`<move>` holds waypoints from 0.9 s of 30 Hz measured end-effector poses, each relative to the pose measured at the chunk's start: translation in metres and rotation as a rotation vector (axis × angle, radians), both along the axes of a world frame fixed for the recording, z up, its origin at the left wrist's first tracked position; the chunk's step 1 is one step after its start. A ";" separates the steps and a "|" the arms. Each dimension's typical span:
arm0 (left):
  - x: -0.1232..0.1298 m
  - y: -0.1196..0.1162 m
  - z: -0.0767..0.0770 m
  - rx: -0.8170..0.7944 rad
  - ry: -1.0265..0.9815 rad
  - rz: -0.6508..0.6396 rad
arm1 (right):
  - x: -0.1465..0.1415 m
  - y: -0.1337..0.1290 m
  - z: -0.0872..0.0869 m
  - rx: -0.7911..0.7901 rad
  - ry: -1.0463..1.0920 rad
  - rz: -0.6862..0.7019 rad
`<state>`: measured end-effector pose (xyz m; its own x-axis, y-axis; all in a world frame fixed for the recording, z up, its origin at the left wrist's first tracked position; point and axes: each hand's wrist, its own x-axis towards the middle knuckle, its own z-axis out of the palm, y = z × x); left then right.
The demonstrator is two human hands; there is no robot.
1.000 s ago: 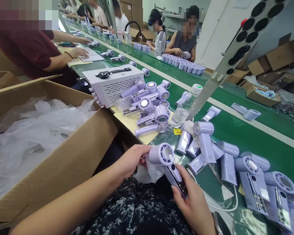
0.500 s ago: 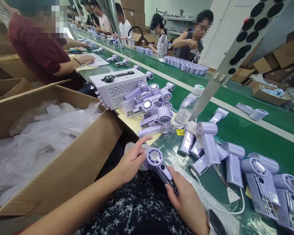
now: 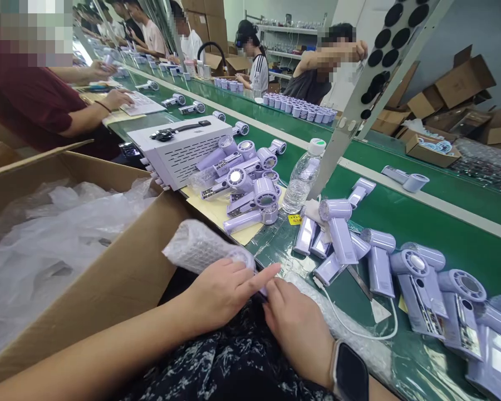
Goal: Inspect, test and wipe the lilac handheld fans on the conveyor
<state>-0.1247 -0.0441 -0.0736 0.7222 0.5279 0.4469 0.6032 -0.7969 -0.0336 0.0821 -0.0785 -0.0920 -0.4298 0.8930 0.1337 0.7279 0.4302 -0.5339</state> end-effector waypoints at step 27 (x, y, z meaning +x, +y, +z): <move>-0.162 -0.010 -0.005 -0.550 -0.331 0.802 | -0.119 0.095 0.044 0.124 -0.303 0.066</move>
